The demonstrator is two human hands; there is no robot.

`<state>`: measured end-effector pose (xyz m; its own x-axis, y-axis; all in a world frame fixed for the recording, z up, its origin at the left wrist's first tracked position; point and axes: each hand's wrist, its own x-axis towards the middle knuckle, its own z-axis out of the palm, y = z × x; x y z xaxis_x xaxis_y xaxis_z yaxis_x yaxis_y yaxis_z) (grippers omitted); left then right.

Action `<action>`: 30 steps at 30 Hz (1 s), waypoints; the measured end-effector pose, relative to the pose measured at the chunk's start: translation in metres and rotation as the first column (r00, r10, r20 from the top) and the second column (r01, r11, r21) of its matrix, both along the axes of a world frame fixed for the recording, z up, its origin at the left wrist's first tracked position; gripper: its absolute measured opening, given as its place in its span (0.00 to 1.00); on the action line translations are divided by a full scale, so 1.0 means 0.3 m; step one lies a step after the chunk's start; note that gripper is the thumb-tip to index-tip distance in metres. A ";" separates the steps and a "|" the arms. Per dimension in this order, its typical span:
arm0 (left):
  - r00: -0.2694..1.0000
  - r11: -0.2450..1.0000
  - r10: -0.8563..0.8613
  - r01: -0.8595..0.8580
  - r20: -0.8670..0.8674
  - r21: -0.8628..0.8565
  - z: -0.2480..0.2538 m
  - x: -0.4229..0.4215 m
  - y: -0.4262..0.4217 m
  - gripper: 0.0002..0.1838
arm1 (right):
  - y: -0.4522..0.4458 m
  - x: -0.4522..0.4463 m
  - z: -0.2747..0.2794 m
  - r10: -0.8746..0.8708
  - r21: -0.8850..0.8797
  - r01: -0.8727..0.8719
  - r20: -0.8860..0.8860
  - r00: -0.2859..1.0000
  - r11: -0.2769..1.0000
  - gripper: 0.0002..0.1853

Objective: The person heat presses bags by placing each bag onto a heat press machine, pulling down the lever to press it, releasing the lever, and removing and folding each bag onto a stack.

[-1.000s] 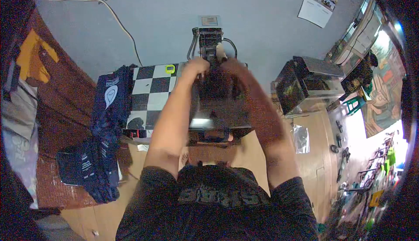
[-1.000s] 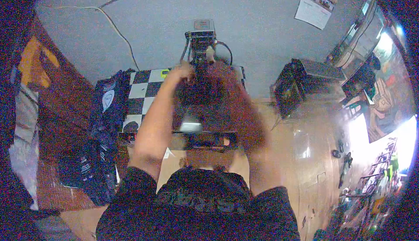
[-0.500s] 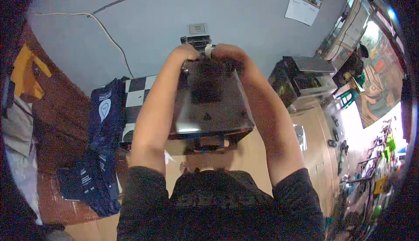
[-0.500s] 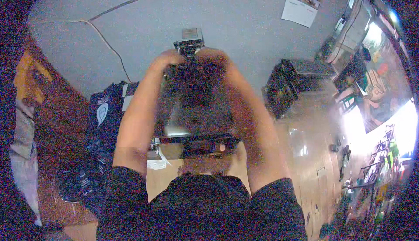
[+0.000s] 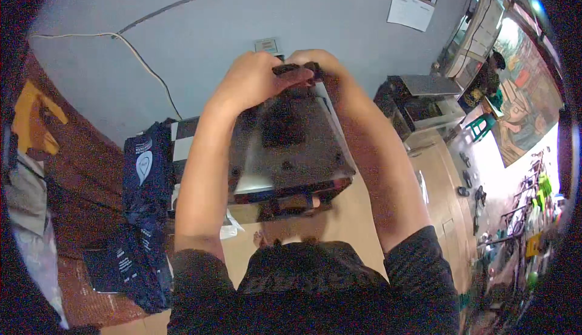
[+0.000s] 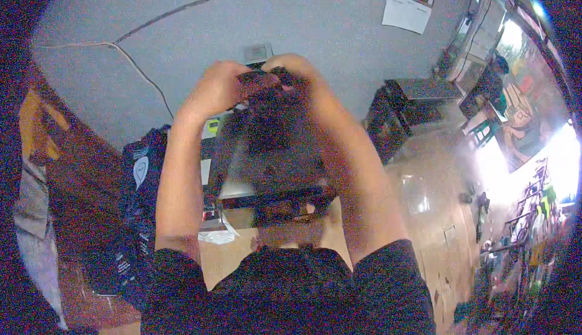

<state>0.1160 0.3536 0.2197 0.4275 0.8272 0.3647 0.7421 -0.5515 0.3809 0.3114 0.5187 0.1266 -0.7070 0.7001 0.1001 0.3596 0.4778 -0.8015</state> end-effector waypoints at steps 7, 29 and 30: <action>0.999 0.990 0.033 -0.036 0.022 0.140 0.064 -0.022 0.042 0.37 | -0.033 -0.042 0.155 -0.547 0.721 0.200 0.286 0.787 0.664 0.19; 0.871 0.893 -0.034 -0.193 0.491 0.406 0.165 -0.053 0.460 0.22 | -0.102 -0.148 0.395 -0.101 0.551 0.673 -0.733 0.673 0.493 0.19; 0.862 0.852 -0.029 -0.244 0.506 0.464 0.151 -0.051 0.473 0.21 | -0.083 -0.149 0.395 -0.057 0.574 0.683 -0.746 0.664 0.452 0.19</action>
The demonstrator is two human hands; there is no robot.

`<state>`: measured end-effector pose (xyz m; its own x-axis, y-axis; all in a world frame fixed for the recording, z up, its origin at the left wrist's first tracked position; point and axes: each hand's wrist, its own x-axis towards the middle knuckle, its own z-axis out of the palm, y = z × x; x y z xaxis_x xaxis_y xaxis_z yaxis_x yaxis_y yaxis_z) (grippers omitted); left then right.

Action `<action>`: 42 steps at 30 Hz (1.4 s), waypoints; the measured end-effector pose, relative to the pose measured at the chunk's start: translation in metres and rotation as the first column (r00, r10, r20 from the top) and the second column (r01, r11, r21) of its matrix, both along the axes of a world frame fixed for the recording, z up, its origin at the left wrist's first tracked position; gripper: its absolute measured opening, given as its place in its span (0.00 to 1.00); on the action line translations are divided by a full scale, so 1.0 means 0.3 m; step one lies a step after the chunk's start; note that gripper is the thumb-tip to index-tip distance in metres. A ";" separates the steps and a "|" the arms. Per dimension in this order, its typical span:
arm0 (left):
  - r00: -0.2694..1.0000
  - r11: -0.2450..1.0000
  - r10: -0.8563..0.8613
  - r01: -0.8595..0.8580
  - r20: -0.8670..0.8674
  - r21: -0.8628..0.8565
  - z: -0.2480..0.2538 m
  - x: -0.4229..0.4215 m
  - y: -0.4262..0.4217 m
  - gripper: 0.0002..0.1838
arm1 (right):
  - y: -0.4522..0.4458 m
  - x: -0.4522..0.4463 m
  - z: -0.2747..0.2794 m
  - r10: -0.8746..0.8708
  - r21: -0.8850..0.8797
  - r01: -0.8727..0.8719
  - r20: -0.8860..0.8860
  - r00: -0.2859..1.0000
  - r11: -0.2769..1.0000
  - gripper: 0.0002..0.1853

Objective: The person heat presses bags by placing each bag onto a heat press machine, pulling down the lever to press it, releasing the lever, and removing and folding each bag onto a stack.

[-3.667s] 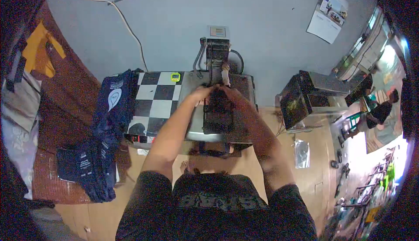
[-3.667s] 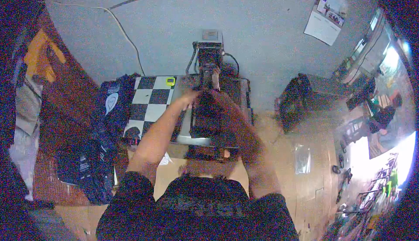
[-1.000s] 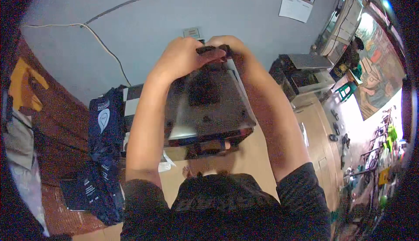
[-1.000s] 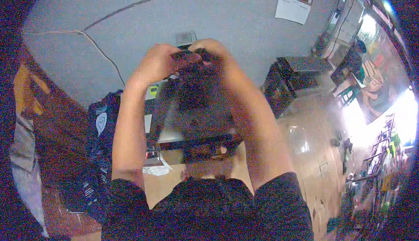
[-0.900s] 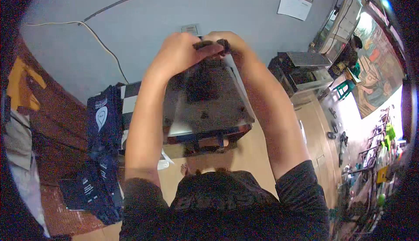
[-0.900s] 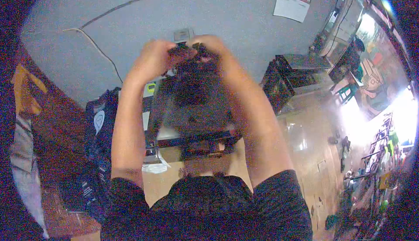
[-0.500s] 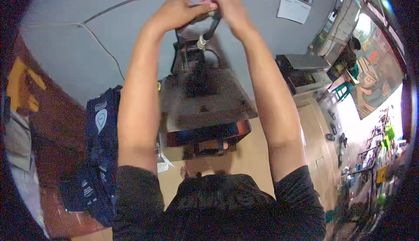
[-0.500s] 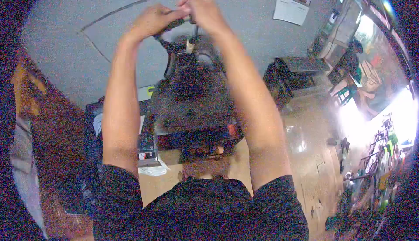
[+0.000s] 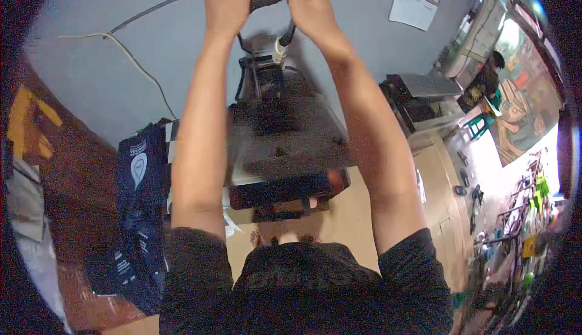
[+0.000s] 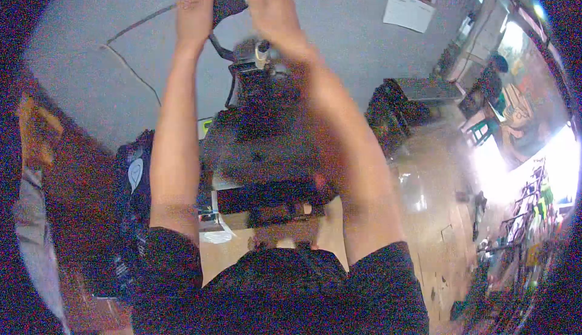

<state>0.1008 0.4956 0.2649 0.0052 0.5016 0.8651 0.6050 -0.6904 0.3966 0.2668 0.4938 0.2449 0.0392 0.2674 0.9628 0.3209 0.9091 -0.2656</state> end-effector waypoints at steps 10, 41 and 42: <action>0.923 0.979 -0.146 0.083 0.356 0.186 0.048 0.035 0.093 0.18 | 0.101 -0.045 0.086 0.178 -0.032 -0.180 -0.049 0.983 0.983 0.17; 0.929 0.943 0.290 -0.318 0.230 0.093 0.229 -0.079 0.693 0.20 | 0.660 -0.179 0.250 -0.199 -0.010 0.200 -0.142 0.970 0.980 0.18; 0.916 0.896 0.383 -0.400 0.118 0.194 0.229 -0.090 0.722 0.19 | 0.672 -0.184 0.251 -0.209 -0.002 0.211 -0.151 0.966 0.977 0.17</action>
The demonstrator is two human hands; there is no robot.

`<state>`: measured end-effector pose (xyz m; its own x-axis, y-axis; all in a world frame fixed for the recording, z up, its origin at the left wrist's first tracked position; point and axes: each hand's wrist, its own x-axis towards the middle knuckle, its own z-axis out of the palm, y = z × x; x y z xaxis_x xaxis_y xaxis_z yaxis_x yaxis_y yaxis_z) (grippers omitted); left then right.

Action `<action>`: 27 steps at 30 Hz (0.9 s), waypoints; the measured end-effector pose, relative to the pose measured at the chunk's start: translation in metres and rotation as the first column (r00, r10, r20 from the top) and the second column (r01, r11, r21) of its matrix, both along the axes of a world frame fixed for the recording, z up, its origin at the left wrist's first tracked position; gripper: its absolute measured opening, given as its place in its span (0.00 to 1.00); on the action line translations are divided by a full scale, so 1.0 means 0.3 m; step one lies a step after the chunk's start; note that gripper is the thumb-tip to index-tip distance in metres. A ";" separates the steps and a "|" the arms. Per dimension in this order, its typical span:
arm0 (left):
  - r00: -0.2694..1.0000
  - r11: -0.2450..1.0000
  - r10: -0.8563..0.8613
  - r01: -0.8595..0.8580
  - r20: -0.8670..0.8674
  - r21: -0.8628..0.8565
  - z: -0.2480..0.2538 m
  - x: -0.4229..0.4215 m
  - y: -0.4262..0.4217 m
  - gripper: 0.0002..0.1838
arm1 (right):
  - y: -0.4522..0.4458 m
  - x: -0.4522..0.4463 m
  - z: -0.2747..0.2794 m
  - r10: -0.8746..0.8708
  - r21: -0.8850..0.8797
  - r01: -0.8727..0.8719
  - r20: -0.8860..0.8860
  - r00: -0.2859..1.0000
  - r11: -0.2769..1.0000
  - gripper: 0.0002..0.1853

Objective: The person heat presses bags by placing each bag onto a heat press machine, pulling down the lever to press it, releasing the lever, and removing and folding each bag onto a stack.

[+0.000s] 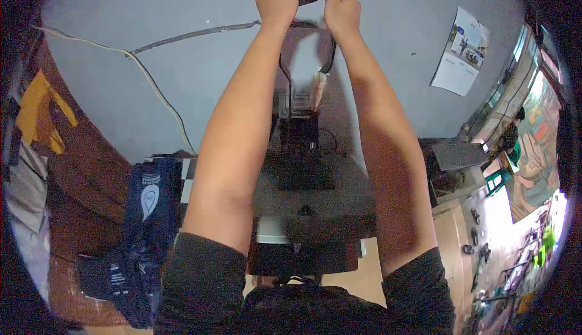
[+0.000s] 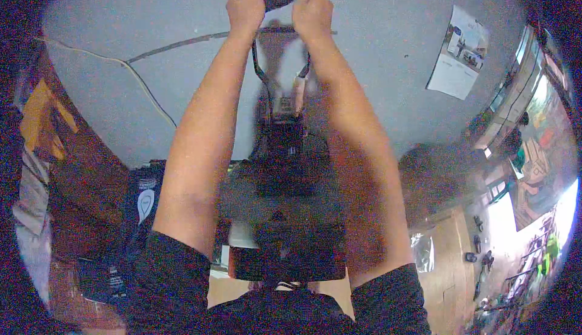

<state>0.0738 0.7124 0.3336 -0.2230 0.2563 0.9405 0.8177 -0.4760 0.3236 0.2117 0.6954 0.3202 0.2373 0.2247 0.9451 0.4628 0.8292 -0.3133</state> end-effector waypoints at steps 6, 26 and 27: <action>0.967 0.986 0.169 -0.165 -0.192 0.035 -0.016 -0.017 0.067 0.16 | 0.004 -0.010 -0.008 0.003 0.031 -0.002 -0.035 0.999 1.000 0.16; 0.879 0.945 -0.324 0.319 0.348 0.074 0.010 0.063 -0.109 0.19 | 0.006 -0.021 -0.010 0.017 -0.036 -0.021 -0.115 0.993 0.999 0.24; 0.883 0.945 -0.326 0.318 0.338 0.080 0.009 0.062 -0.100 0.19 | 0.009 -0.025 -0.010 0.019 -0.040 -0.024 -0.112 0.994 0.999 0.24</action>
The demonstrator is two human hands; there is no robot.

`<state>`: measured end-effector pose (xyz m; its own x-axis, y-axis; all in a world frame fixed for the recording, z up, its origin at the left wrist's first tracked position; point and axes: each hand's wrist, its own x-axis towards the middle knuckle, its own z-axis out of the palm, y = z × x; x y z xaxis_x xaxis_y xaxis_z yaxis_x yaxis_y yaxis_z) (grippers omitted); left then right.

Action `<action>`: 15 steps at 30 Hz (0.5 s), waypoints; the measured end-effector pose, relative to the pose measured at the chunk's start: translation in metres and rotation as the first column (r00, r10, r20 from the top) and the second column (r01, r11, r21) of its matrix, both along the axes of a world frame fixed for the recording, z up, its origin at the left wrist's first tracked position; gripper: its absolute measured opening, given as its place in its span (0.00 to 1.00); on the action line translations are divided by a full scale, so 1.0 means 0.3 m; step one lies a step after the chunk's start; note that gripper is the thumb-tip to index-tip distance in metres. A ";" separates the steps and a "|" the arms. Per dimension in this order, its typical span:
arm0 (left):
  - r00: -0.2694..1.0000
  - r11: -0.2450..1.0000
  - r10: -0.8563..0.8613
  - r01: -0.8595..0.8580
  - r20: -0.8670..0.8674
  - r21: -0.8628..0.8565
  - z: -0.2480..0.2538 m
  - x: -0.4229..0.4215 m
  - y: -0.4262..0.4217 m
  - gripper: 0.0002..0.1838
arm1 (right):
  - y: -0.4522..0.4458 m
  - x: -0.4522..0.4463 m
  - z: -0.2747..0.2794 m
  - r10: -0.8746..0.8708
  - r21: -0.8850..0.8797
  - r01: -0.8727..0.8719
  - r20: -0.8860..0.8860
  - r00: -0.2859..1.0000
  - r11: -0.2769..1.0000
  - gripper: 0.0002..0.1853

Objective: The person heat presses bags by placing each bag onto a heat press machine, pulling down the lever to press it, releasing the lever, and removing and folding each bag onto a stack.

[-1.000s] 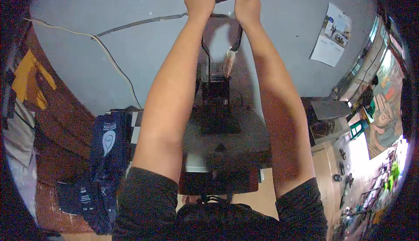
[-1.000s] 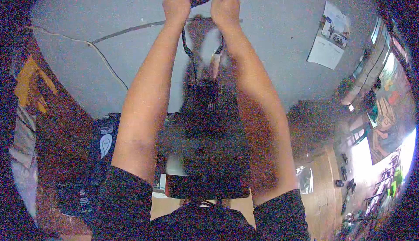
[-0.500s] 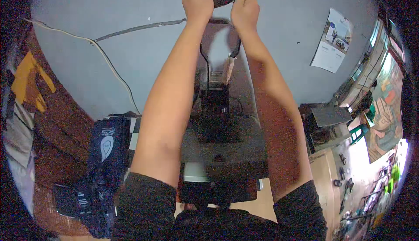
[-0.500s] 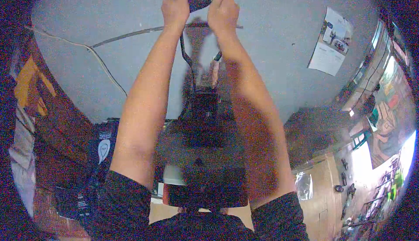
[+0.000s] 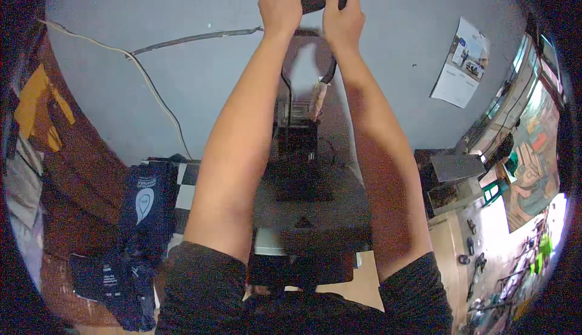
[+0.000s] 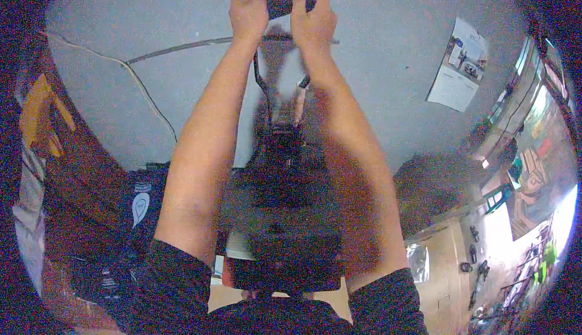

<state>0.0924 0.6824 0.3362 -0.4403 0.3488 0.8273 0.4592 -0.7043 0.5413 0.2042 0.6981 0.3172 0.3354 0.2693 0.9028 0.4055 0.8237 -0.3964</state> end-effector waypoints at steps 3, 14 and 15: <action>1.000 1.000 0.002 -0.002 -0.030 0.025 -0.003 0.000 0.013 0.20 | -0.004 -0.001 -0.004 0.009 0.028 -0.008 -0.019 1.000 1.000 0.24; 1.000 1.000 0.014 -0.014 0.009 0.011 0.003 0.001 -0.001 0.20 | 0.000 -0.002 -0.008 0.004 -0.017 -0.004 0.007 1.000 1.000 0.24; 1.000 1.000 0.014 -0.014 0.006 0.010 0.002 0.002 -0.004 0.20 | -0.002 -0.001 -0.012 0.018 -0.011 -0.018 0.002 1.000 1.000 0.24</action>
